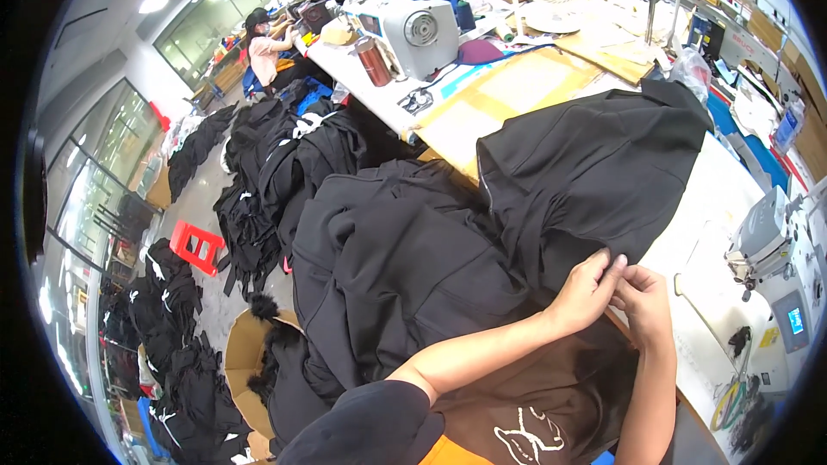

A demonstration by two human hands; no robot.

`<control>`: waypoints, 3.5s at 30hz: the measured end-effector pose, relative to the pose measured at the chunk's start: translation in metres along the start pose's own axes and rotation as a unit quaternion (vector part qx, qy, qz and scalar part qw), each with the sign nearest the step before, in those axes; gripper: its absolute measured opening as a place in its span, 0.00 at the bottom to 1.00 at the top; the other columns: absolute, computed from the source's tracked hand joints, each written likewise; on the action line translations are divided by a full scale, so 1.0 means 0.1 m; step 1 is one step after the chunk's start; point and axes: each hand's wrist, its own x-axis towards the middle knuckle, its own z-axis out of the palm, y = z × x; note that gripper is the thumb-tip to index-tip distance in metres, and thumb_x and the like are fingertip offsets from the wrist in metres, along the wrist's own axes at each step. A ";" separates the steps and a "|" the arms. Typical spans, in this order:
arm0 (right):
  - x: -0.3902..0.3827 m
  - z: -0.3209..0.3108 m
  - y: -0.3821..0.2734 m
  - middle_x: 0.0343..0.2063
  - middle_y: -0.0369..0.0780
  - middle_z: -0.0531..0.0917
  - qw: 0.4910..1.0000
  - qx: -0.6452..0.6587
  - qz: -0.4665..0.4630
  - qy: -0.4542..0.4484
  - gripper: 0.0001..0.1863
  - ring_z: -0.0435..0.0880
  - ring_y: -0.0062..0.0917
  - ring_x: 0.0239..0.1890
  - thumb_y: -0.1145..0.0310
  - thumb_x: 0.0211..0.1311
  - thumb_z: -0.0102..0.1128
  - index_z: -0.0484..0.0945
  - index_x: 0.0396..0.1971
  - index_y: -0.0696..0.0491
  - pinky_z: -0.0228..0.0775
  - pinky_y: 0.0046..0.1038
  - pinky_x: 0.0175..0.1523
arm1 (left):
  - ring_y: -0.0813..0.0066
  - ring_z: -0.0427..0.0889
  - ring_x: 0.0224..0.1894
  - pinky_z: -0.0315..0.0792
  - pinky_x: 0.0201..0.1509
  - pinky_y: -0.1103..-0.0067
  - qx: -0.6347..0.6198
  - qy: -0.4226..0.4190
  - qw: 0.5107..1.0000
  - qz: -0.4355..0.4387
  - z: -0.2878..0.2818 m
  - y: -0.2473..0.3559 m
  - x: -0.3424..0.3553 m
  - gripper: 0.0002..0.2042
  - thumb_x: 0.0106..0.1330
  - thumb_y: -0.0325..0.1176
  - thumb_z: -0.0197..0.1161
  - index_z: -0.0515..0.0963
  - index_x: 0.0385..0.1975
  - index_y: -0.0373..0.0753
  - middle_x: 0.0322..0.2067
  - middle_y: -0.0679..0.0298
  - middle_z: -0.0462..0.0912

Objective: Sewing a black fur trim onto a piece of black clothing using an industrial sewing machine.

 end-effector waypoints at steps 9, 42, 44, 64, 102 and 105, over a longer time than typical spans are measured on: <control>-0.12 0.25 -0.26 0.29 0.51 0.85 0.901 -0.381 -0.198 0.060 0.05 0.85 0.43 0.28 0.76 0.70 0.55 0.76 0.33 0.61 0.75 0.37 0.35 | 0.43 0.83 0.25 0.76 0.27 0.58 0.178 0.006 0.979 0.099 -0.08 0.01 0.22 0.16 0.78 0.41 0.54 0.75 0.38 0.31 0.20 0.47 0.81; 0.28 -0.33 -0.03 0.43 0.46 0.84 0.948 0.270 -0.031 0.165 0.30 0.86 0.27 0.41 0.81 0.62 0.48 0.68 0.67 0.61 0.81 0.26 0.47 | 0.71 0.76 0.32 0.73 0.44 0.71 0.248 0.121 0.951 0.142 -1.08 1.41 2.34 0.26 0.78 0.54 0.53 0.77 0.36 0.31 0.28 0.62 0.78; 0.18 -0.56 -0.07 0.45 0.47 0.84 0.944 0.286 -0.039 0.158 0.30 0.86 0.29 0.43 0.81 0.64 0.46 0.66 0.69 0.58 0.82 0.28 0.47 | 0.67 0.78 0.44 0.71 0.54 0.71 0.218 0.087 0.969 0.077 -1.57 1.21 2.58 0.27 0.77 0.54 0.55 0.78 0.48 0.29 0.41 0.56 0.81; -0.37 -0.57 0.30 0.37 0.38 0.86 0.970 -0.037 -0.085 0.227 0.16 0.85 0.23 0.40 0.68 0.76 0.53 0.79 0.55 0.61 0.76 0.26 0.47 | 0.46 0.76 0.64 0.70 0.68 0.64 0.439 -0.330 0.812 0.196 -1.28 -0.15 0.98 0.15 0.72 0.33 0.62 0.80 0.54 0.32 0.57 0.44 0.80; -1.12 -0.78 0.23 0.22 0.43 0.82 0.853 -0.425 -0.083 0.292 0.11 0.85 0.40 0.26 0.65 0.65 0.67 0.80 0.37 0.58 0.76 0.34 0.31 | 0.30 0.54 0.72 0.52 0.68 0.34 0.467 -0.334 0.794 0.199 0.97 -0.12 0.69 0.33 0.71 0.49 0.63 0.62 0.69 0.38 0.65 0.43 0.61; -0.96 -1.05 0.29 0.36 0.40 0.81 0.778 -0.501 -0.225 0.306 0.18 0.81 0.34 0.36 0.66 0.56 0.71 0.83 0.47 0.51 0.74 0.31 0.38 | 0.32 0.53 0.74 0.50 0.69 0.33 0.459 -0.316 0.796 0.235 1.12 -0.21 0.75 0.31 0.71 0.48 0.63 0.64 0.69 0.40 0.69 0.46 0.59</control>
